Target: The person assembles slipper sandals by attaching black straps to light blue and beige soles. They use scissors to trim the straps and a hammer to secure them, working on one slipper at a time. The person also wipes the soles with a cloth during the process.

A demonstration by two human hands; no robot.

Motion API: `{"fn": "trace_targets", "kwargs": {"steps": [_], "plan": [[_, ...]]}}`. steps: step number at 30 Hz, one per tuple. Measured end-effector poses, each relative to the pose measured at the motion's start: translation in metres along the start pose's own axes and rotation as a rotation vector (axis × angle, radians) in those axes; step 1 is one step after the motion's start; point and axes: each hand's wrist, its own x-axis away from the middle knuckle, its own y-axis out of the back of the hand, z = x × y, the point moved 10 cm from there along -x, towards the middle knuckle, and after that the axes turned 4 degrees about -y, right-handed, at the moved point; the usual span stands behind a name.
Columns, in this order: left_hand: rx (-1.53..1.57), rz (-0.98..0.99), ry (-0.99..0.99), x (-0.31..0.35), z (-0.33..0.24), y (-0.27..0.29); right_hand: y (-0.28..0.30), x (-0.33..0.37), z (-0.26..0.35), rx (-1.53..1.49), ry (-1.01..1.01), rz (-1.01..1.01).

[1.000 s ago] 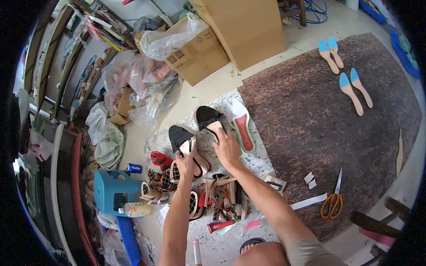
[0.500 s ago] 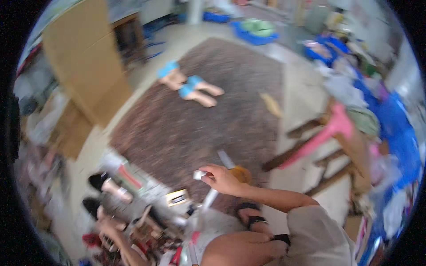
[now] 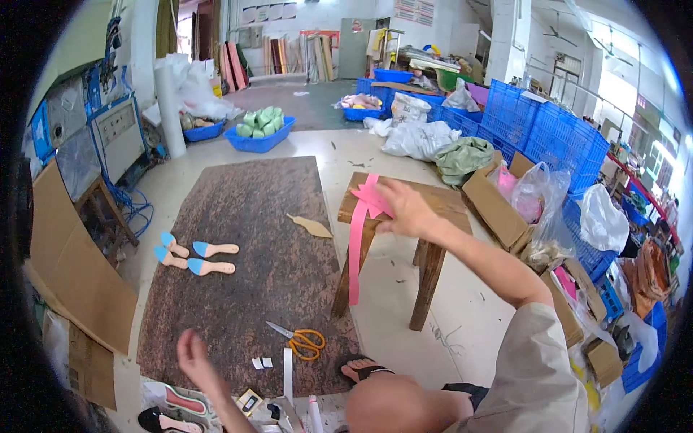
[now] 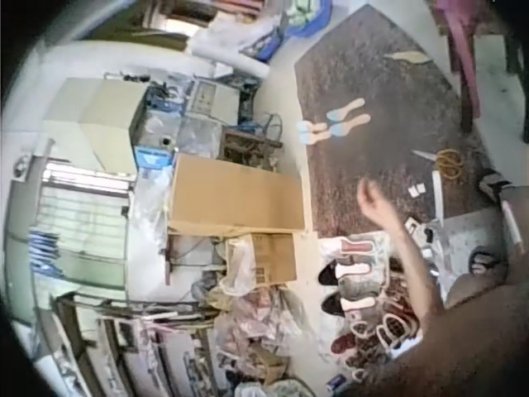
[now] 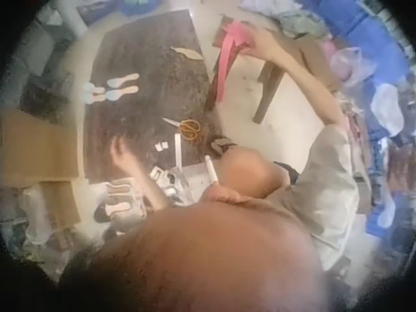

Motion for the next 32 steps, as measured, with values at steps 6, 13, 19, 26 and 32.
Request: {"fn": "trace_targets", "kwargs": {"steps": [6, 13, 19, 26, 32], "plan": [[0.075, 0.701, 0.03, 0.092, -0.038, -0.179, -0.041, -0.007, -0.033, -0.047, -0.065, 0.18], [0.107, 1.019, -0.002, 0.159, -0.027, -0.285, -0.009, 0.023, -0.047, -0.215, -0.133, 0.084], [0.057, 1.017, -0.217, 0.181, -0.075, -0.356, 0.026, 0.04, -0.119, -0.424, -0.503, -0.006], [0.321, 1.227, 0.006, 0.198, -0.059, -0.432, 0.066, 0.041, -0.07, -0.108, -0.209, -0.141], [0.513, 1.314, 0.525, 0.195, -0.072, -0.399, 0.026, 0.067, -0.024, -0.084, -0.062, -0.022]]}}
